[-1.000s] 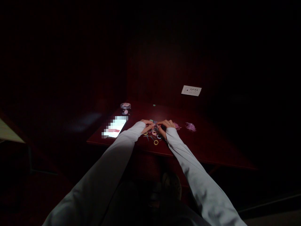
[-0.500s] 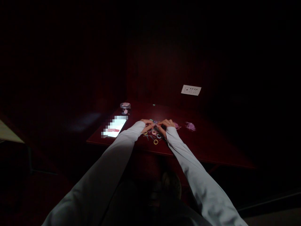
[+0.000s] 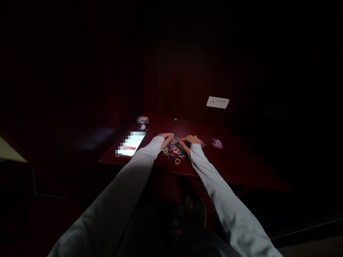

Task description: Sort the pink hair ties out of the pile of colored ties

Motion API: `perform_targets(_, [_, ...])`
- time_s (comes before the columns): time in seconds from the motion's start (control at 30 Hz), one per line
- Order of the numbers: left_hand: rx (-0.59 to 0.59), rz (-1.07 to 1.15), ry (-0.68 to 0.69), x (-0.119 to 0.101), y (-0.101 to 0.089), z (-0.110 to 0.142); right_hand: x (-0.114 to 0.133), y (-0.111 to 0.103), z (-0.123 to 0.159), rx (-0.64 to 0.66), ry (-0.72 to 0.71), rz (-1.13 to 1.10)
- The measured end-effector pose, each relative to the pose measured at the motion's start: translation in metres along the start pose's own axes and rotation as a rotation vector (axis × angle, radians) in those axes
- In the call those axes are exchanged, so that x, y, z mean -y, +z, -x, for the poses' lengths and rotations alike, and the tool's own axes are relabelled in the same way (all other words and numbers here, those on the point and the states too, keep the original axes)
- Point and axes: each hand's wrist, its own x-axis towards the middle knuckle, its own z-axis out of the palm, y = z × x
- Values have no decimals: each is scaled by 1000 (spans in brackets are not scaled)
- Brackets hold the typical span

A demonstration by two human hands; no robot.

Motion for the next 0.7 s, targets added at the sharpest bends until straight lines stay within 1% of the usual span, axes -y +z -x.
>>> perform_targets(0.2, [3,-19,-8,4,2,0,1,2,0,-23,-9,-7])
perform_targets(0.33, [6,-29,-18,5,1,1,-5,0,-1,-42,33,19])
perform_targets(0.43, [27,-46,-42,4,-1,2,-20,-13,0,-99,141,78])
perform_targets(0.57, [59,-59,0,1,-6,4,-48,-36,5,-192,347,204])
perform_targets(0.63, [74,-72,5,0,-9,5,-59,-45,9,-198,408,258])
perform_targets(0.7, [83,-84,-2,-1,-11,6,-65,-50,13,-169,451,298])
